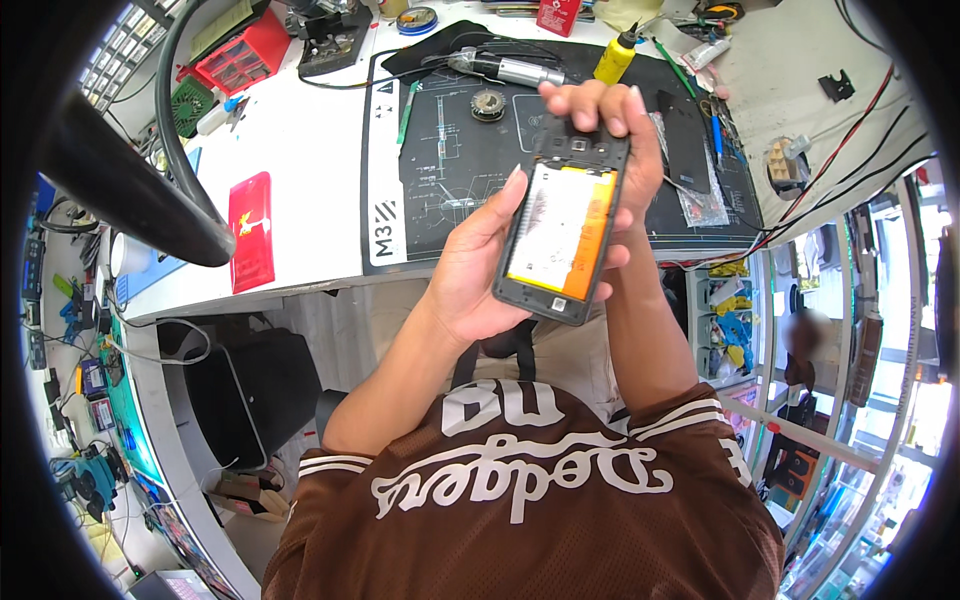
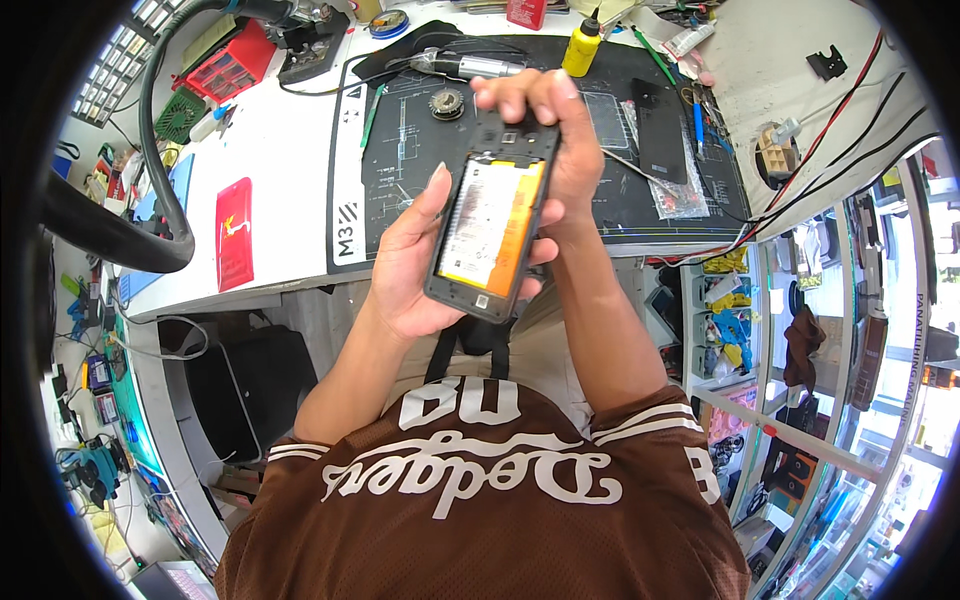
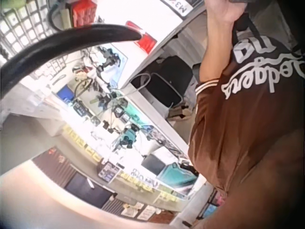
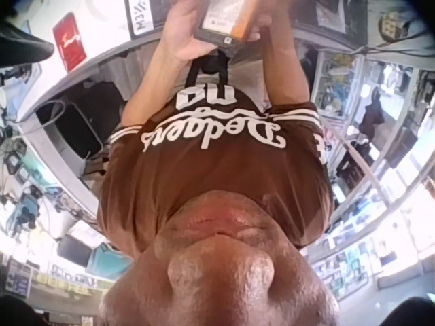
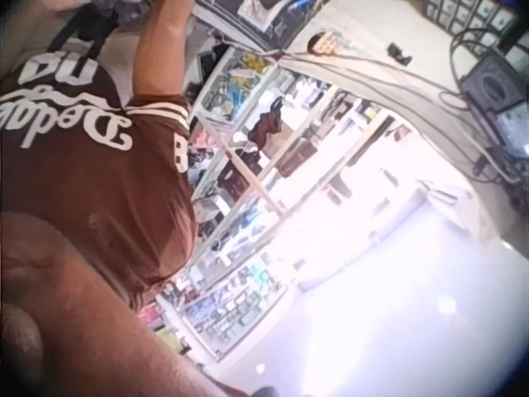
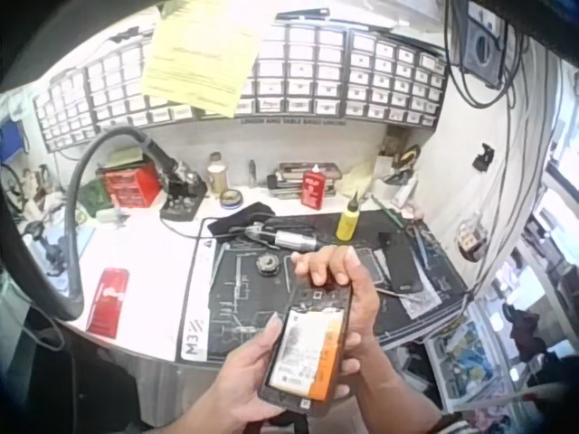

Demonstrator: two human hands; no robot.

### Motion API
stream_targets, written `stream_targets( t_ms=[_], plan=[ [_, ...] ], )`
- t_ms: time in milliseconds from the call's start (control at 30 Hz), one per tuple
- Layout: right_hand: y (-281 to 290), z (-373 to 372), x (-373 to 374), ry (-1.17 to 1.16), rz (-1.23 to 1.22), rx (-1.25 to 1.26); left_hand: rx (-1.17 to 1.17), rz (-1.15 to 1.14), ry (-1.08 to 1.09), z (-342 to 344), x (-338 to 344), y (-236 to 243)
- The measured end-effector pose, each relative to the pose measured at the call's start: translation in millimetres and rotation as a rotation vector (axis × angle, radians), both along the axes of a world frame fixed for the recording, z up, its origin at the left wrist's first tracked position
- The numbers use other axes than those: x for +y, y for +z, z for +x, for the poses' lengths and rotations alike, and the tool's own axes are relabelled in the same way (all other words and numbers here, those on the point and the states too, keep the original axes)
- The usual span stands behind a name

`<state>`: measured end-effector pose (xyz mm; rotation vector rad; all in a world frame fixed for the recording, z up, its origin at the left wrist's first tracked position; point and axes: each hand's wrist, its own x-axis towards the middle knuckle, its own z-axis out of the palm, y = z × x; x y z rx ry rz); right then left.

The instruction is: The person disassembles a smartphone at a workbench, using a screwdriver to remove screws and a prying tool to separate the back cover. They remove the battery and internal components, then reassemble the device by reconnecting the battery and closing the back cover.

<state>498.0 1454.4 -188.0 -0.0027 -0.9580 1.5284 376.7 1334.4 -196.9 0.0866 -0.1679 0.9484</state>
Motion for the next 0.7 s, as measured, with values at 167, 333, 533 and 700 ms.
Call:
stream_targets(
  t_ms=[167, 333, 533, 700],
  plan=[
    [8.9, 6.3, -5.0, -0.275, 0.099, -0.622, 0.242, -0.054, 0.145, -5.0, 11.3, 17.2],
    [23.4, 65.4, -34.9, -0.466, 0.535, -1.1, 0.391, -0.143, 0.378, -26.4, 17.7, 14.8],
    [16.4, 51.3, -79.2, -0.39, 0.908, -1.285, 0.493, -0.255, 0.509, -31.7, 20.4, 4.9],
    [9.6, 44.4, -76.8, -0.448, 0.969, -1.31, 0.597, -0.295, 0.607, -19.6, 20.8, 4.6]
  ],
)
